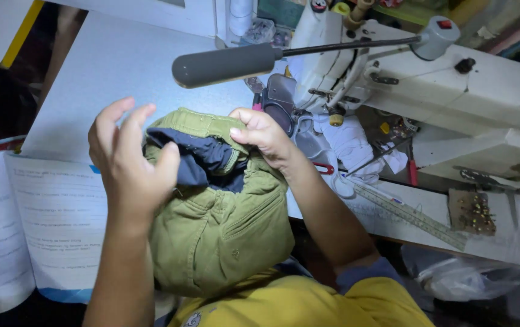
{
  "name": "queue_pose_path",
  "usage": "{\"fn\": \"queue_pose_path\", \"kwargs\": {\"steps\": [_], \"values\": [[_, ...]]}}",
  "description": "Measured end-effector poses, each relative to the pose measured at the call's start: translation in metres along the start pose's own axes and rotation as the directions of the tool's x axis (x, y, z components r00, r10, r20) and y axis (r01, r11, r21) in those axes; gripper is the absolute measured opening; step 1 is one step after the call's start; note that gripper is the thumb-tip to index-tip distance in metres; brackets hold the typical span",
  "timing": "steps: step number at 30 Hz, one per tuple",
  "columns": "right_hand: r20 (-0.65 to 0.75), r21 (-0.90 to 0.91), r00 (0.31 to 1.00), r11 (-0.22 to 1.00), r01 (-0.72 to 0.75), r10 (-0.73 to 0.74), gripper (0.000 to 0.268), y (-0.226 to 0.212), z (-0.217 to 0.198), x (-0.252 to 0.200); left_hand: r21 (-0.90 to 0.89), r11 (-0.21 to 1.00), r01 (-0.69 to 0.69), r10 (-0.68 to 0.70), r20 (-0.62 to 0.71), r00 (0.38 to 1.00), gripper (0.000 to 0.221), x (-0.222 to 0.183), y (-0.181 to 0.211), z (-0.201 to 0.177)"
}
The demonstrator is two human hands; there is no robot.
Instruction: Inspecting the pockets and seams of a pair of pants using a metal probe to check for stitching quality and defects.
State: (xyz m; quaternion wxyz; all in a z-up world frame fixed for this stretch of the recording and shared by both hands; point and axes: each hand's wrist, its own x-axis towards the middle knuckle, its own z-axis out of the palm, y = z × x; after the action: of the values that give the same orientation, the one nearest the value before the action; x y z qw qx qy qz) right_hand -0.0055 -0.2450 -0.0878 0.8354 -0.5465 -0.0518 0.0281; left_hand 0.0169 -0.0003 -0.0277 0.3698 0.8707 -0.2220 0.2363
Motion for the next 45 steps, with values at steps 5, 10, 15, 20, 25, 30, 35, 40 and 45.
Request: {"fn": "queue_pose_path", "kwargs": {"steps": [5, 10, 15, 20, 25, 30, 35, 40, 45], "values": [[0.12, -0.346, 0.979, 0.917, 0.198, -0.166, 0.033, 0.003, -0.011, 0.001, 0.17, 0.972, -0.162, 0.175, -0.065, 0.982, 0.057, -0.012, 0.019, 0.007], [0.082, -0.595, 0.928, 0.73, 0.337, -0.363, 0.039, 0.005, 0.004, -0.004, 0.004, 0.99, 0.144, -0.142, 0.205, 0.969, 0.07, 0.003, 0.014, 0.031], [0.221, -0.914, 0.787, 0.158, 0.373, -0.575, 0.046, 0.001, 0.013, -0.001, 0.002, 0.997, 0.071, -0.07, 0.192, 0.979, 0.069, 0.01, -0.005, 0.059], [0.193, -0.95, 0.802, 0.096, 0.297, -0.565, 0.024, 0.012, 0.014, -0.002, -0.135, 0.991, -0.017, 0.034, 0.13, 0.991, 0.07, 0.016, -0.01, 0.071], [0.122, -0.9, 0.845, 0.301, 0.315, -0.521, 0.012, 0.009, 0.008, -0.001, -0.22, 0.975, 0.015, 0.011, 0.118, 0.993, 0.069, 0.016, -0.01, 0.074], [0.007, -0.795, 0.939, 0.568, 0.213, -0.343, 0.012, 0.008, -0.003, 0.0, -0.288, 0.957, 0.042, -0.007, 0.121, 0.993, 0.063, 0.019, -0.011, 0.079], [0.11, -0.907, 0.911, 0.335, 0.255, -0.396, 0.017, -0.016, 0.019, -0.007, -0.277, 0.96, 0.027, 0.002, 0.101, 0.995, 0.061, 0.015, -0.017, 0.083], [0.059, -0.896, 0.892, 0.371, 0.245, -0.449, 0.006, 0.011, 0.002, -0.001, -0.163, 0.985, -0.049, 0.077, 0.172, 0.982, 0.073, 0.015, -0.016, 0.08], [-0.038, -0.789, 0.915, 0.574, 0.219, -0.402, 0.01, 0.006, 0.003, 0.0, -0.163, 0.987, -0.006, 0.051, 0.277, 0.959, 0.075, 0.017, -0.009, 0.071]]}}
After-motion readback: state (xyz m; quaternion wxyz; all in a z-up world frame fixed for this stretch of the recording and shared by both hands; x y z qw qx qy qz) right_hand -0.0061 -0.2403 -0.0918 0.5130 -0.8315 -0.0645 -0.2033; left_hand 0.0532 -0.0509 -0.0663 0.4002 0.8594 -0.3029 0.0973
